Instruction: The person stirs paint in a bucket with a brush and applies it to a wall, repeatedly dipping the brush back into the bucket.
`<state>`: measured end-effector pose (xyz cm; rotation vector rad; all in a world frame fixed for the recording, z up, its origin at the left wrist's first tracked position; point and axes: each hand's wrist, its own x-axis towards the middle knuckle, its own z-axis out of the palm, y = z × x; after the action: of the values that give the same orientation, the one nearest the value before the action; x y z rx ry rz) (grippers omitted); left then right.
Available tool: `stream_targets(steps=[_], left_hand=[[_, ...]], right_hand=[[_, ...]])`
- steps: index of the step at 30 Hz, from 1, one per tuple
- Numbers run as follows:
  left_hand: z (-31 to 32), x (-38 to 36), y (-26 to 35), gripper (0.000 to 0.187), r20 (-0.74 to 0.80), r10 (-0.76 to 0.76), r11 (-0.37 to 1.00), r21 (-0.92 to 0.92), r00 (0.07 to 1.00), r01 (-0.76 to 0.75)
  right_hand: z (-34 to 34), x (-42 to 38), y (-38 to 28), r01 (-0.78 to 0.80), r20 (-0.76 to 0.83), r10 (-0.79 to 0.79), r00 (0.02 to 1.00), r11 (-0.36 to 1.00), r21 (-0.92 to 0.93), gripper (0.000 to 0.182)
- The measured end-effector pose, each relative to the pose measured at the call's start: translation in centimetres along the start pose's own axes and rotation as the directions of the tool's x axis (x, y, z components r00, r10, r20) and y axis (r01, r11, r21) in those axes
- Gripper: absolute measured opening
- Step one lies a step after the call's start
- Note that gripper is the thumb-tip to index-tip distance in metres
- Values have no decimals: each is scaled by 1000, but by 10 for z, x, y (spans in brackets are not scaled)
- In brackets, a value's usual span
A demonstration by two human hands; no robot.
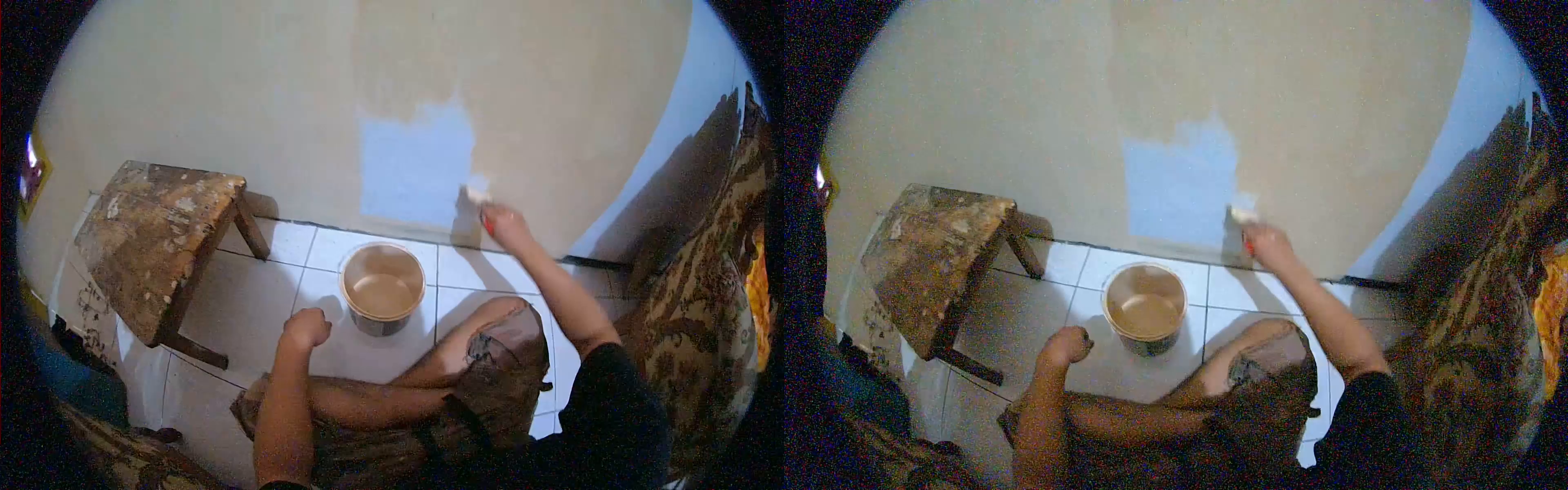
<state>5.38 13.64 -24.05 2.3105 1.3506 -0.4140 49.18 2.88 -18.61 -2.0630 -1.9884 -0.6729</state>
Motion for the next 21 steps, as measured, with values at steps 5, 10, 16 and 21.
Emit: stream_targets(steps=[5,10,16,21], left_hand=[[-9,-4,5,34,71,8,1000,-9,997,-7],[-3,-5,5,33,28,18,1000,-15,999,-18],[-3,-3,5,32,25,29,999,18,999,-30],[-6,-8,4,34,83,27,999,39,996,-30]], right_hand=[[-107,60,8,4,-196,5,981,999,41,19],[-142,69,0,1,-504,-78,860,988,-152,20],[-62,31,-1,115,-249,-162,955,974,-193,26],[-7,-12,-25,176,-11,-177,984,984,-26,22]])
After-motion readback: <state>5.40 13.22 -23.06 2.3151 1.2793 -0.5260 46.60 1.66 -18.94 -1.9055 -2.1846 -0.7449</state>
